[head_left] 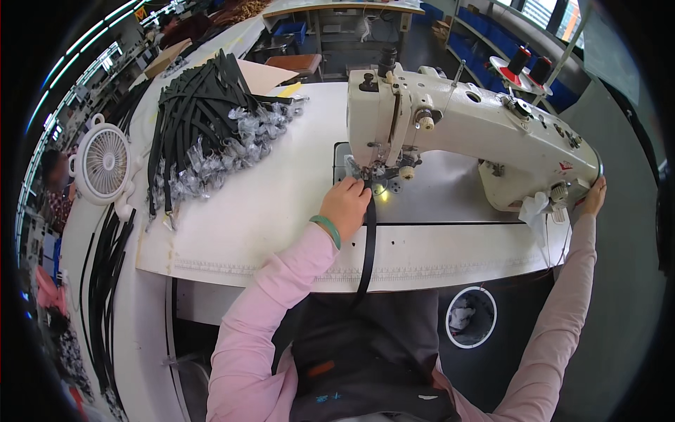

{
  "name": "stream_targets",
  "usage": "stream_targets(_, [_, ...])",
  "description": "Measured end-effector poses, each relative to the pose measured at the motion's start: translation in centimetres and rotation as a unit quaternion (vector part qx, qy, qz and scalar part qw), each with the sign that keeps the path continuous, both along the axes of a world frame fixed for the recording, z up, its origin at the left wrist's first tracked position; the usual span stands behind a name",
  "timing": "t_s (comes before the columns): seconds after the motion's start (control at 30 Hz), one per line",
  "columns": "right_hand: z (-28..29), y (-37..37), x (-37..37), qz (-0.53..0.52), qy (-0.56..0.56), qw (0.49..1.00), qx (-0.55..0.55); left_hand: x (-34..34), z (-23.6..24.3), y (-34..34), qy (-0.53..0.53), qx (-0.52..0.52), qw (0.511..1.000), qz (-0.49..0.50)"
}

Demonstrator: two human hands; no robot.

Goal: The person operates an industrial sewing machine to stitch long black fabric strips. They feed the material under the needle, guide it through the machine, and cut the thread after each piece is completed. The finished strips are placed on the table to the left.

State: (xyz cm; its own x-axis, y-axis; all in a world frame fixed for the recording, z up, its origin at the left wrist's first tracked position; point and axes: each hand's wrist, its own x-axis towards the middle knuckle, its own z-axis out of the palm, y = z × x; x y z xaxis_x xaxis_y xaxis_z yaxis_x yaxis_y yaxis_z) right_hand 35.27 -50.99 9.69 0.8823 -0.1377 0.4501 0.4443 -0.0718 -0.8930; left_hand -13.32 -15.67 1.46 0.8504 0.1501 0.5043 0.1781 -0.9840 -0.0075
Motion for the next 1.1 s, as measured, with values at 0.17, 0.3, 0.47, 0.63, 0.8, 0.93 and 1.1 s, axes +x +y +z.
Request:
stream_targets(0.17, [4.8, -2.0, 5.2, -0.002, 0.002, 0.992, -0.128, 1.0, -0.2, 0.1, -0.030, -0.020, 0.999, -0.019])
stream_targets(0.3, [6.2, -5.1, 10.2, -0.069, -0.055, 0.908, -0.409, 1.3, -0.2, 0.1, -0.034, -0.034, 0.998, -0.030])
stream_targets(0.47, [3.9, -2.5, 10.7, -0.057, -0.013, 0.899, -0.435, 0.4, 0.1, 0.4, -0.010, -0.024, 1.000, 0.000])
stream_targets(0.63, [4.9, -6.8, 11.6, -0.141, -0.014, 0.887, -0.439, 1.6, -0.5, 0.5, -0.058, 0.004, 0.998, -0.034])
stream_targets(0.8, [3.0, -0.8, 7.5, -0.117, 0.007, 0.908, -0.403, 0.3, -0.4, 1.0, -0.020, -0.003, 1.000, -0.005])
stream_targets(0.93, [6.7, -6.1, 9.4, -0.087, -0.034, 0.903, -0.419, 1.9, 0.1, 0.3, -0.042, -0.030, 0.998, -0.031])
stream_targets(1.1, [3.3, -2.6, 4.7, -0.008, 0.109, 0.959, -0.262, 0.7, -0.2, 0.8, -0.022, 0.000, 1.000, 0.008])
